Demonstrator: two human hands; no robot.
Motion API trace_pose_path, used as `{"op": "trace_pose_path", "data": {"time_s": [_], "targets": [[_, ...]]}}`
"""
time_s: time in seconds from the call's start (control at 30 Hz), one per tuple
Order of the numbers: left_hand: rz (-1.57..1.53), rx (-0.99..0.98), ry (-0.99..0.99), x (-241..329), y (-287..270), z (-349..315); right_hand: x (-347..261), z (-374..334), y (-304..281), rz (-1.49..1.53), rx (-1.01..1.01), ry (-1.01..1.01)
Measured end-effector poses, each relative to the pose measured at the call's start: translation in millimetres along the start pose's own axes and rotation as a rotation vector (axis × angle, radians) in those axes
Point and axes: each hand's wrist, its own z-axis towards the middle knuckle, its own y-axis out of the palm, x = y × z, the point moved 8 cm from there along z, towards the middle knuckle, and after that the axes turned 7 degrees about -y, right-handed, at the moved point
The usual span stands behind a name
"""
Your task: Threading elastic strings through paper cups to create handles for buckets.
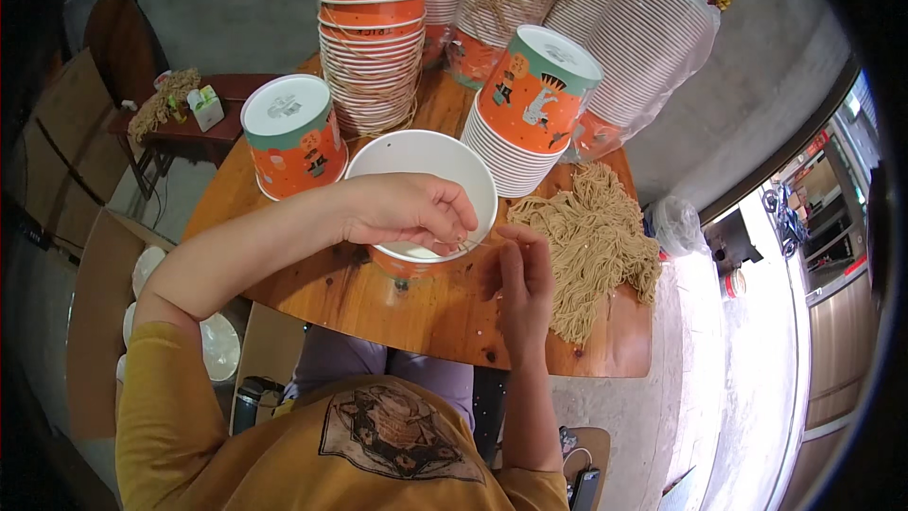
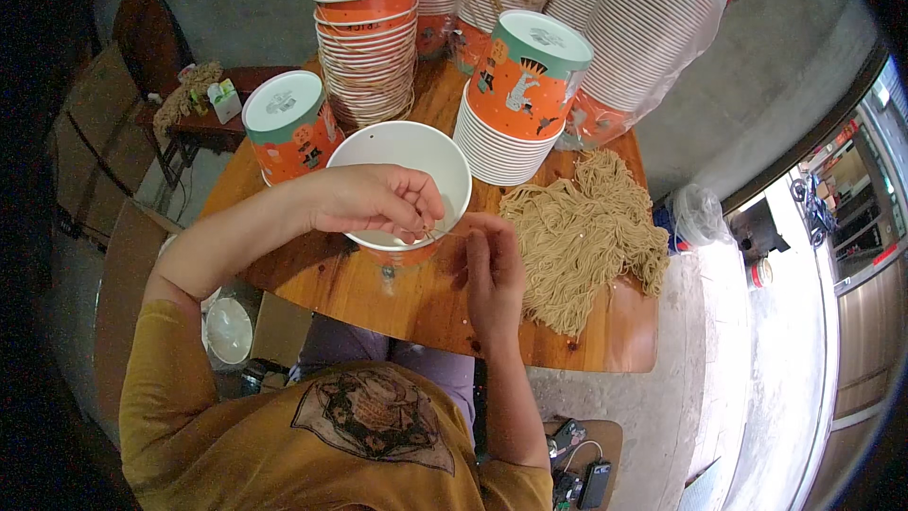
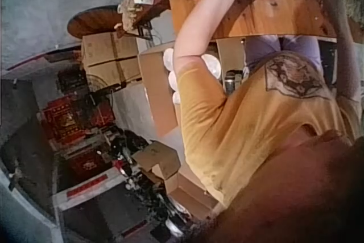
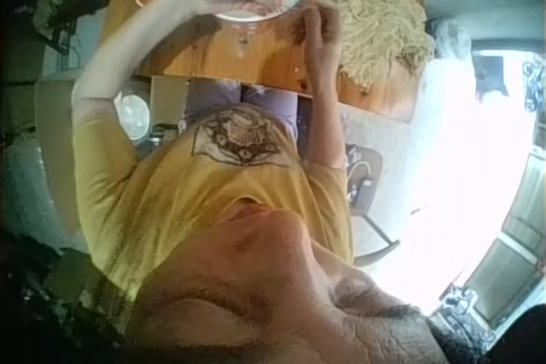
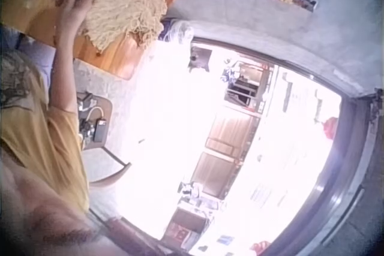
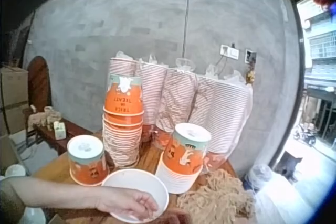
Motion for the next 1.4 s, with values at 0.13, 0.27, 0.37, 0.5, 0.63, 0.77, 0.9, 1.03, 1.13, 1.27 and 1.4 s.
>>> {"op": "trace_pose_path", "data": {"time_s": [0.13,0.27,0.37,0.5,0.63,0.77,0.9,1.03,1.13,1.27,1.4], "targets": [[0.348,0.109,0.204,11.4,6.6,-2.0,-8.5,5.1,2.0,-0.216,-0.003,-0.114],[0.582,0.25,0.281,19.8,13.0,-13.1,-21.6,5.7,14.4,-0.642,-0.071,-0.176],[0.622,0.281,0.293,22.0,14.8,-16.7,-24.0,5.8,16.1,-0.631,-0.069,-0.21],[0.595,0.231,0.299,19.7,9.8,-13.9,-31.6,8.1,23.0,-0.679,-0.095,-0.261],[0.555,0.221,0.258,19.6,7.7,-13.9,-14.7,10.5,17.7,-0.566,-0.086,-0.13],[0.606,0.228,0.103,12.8,6.1,-10.3,-6.3,10.3,16.6,-0.414,-0.052,-0.108],[0.598,0.251,0.051,8.7,2.9,-10.0,-8.4,10.1,17.3,-0.428,-0.058,-0.125],[0.879,0.408,0.323,23.1,11.1,-20.0,-16.3,8.0,19.3,-0.586,-0.058,-0.215],[1.01,0.536,0.503,25.8,22.6,-26.5,-20.2,5.8,19.0,-0.674,-0.034,-0.297],[1.172,0.663,0.633,31.7,33.9,-37.8,-24.9,1.9,19.9,-0.7,0.002,-0.348],[1.086,0.689,0.631,30.7,31.5,-40.8,-34.3,-2.5,24.3,-0.713,0.023,-0.401]]}}
